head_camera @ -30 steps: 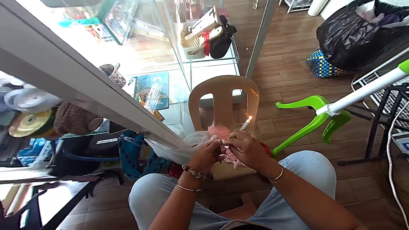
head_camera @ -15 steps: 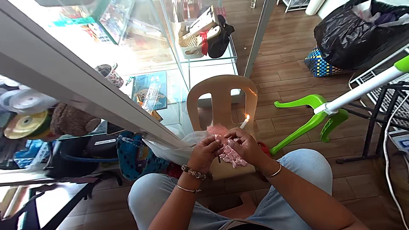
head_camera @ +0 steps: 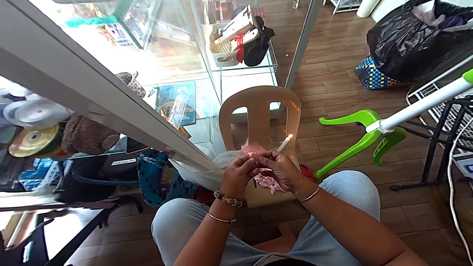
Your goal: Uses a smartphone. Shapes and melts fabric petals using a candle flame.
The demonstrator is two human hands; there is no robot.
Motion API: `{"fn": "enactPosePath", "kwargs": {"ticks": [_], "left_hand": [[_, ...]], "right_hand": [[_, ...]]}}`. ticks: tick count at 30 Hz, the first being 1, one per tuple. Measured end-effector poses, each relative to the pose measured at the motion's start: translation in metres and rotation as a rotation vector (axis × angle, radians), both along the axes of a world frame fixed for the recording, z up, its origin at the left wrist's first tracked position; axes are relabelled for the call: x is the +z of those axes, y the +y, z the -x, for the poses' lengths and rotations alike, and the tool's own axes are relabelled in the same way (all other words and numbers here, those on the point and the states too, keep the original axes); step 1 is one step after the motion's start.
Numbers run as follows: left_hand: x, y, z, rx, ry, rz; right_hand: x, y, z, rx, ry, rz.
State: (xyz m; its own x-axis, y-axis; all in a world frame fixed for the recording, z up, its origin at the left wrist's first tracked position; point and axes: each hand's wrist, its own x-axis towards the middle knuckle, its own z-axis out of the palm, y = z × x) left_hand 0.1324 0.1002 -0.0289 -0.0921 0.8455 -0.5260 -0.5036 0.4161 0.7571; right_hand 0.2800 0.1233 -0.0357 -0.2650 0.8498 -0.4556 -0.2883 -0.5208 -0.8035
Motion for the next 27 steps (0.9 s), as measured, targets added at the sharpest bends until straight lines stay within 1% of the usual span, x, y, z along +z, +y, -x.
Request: {"fn": "enactPosePath", "kwargs": {"ticks": [5,7,8,9,11,12,13,14,16,21,23,27], "left_hand": [[0.003,-0.001,0.000,-0.004,0.017,-0.008],[0.004,-0.001,0.000,-0.032,0.040,0.003],[0.005,-0.001,0.001,-0.080,0.052,0.013],[0.007,-0.001,0.003,-0.146,0.052,0.027],[0.010,-0.003,0.005,-0.250,0.018,0.054],[0.011,-0.005,0.006,-0.274,-0.009,0.055],[0.011,-0.005,0.006,-0.278,-0.034,0.055],[0.011,-0.006,0.006,-0.269,-0.051,0.052],[0.010,-0.006,0.006,-0.229,-0.073,0.045],[0.009,-0.004,0.008,-0.196,-0.068,0.000],[0.008,-0.004,0.007,-0.193,-0.053,-0.014],[0.008,-0.003,0.005,-0.170,-0.029,-0.030]], "right_hand": [[0.001,0.001,-0.001,-0.008,-0.015,0.001],[0.001,0.002,-0.002,-0.011,-0.076,-0.067],[-0.001,0.002,-0.004,-0.006,-0.148,-0.161],[-0.004,0.002,-0.006,0.003,-0.250,-0.310],[-0.015,0.001,-0.012,0.021,-0.484,-0.731],[-0.021,0.001,-0.015,0.018,-0.583,-0.948],[-0.026,0.001,-0.018,0.020,-0.664,-1.121],[-0.028,0.001,-0.021,0.028,-0.724,-1.245],[-0.030,0.000,-0.026,0.040,-0.782,-1.394],[-0.031,-0.001,-0.037,0.070,-0.846,-1.615],[-0.032,-0.001,-0.038,0.055,-0.860,-1.653],[-0.032,-0.001,-0.038,0.048,-0.875,-1.659]]}}
